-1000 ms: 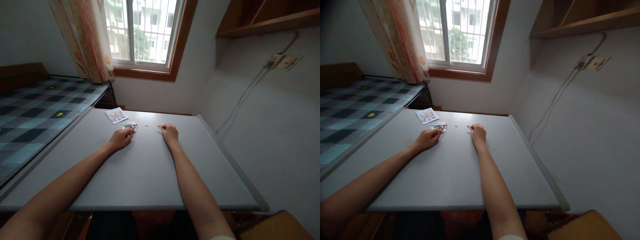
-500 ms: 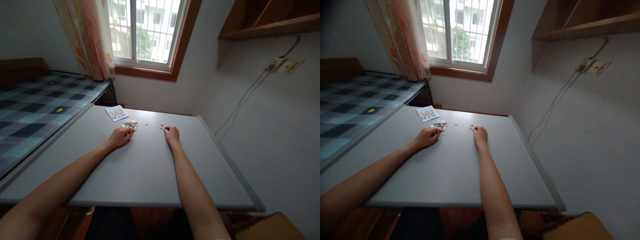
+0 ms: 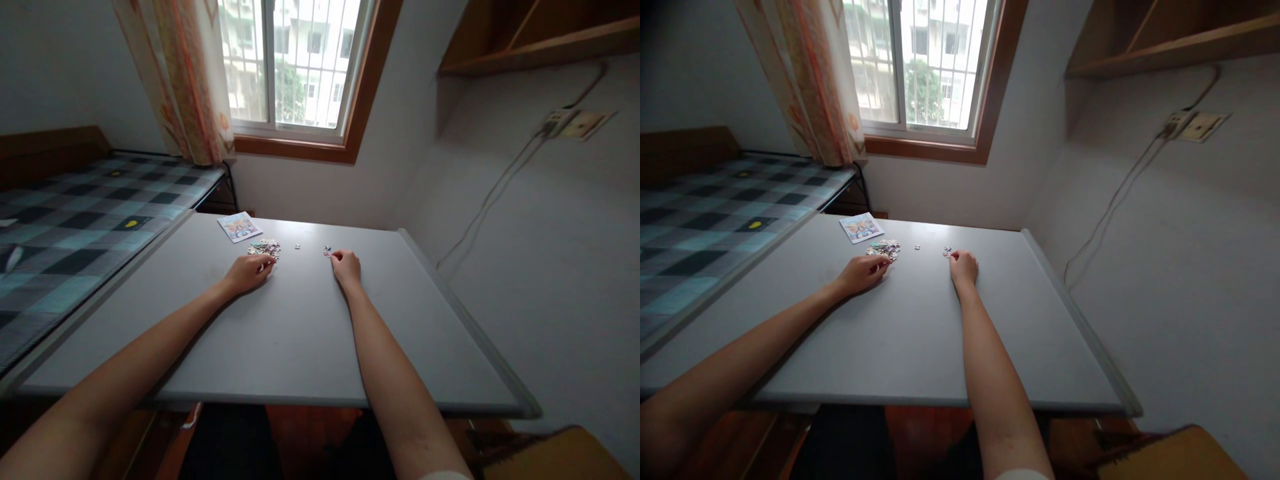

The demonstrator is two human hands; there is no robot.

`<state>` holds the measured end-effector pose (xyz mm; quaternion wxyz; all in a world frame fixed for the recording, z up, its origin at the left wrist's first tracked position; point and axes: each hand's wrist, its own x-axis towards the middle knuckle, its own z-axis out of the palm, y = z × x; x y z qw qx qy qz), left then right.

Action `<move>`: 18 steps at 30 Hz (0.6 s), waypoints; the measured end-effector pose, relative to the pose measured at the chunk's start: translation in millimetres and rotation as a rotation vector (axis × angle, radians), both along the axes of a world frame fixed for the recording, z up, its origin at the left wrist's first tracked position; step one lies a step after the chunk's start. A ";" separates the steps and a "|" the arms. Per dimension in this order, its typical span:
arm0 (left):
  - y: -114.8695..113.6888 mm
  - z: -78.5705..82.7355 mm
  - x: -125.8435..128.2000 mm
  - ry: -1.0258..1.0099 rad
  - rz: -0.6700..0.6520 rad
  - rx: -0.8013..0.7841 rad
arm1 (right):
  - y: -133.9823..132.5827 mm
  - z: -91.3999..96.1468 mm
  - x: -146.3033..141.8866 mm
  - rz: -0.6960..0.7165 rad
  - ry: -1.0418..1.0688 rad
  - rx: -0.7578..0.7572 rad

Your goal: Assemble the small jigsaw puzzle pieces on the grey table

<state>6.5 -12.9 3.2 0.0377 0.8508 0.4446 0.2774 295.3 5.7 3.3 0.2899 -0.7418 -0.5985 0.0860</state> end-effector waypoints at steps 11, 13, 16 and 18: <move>-2.0 2.5 0.6 -0.015 0.004 -0.010 | 4.1 -5.5 1.2 0.001 -0.013 0.016; -2.5 2.9 1.3 -0.018 0.016 -0.005 | 4.1 -6.2 1.7 0.003 -0.002 0.022; -1.8 3.7 1.3 -0.088 0.150 0.027 | 3.2 -5.1 1.0 -0.006 0.021 0.050; 0.4 4.4 -0.4 -0.171 0.292 0.045 | 1.8 -2.5 -2.8 -0.011 0.038 0.087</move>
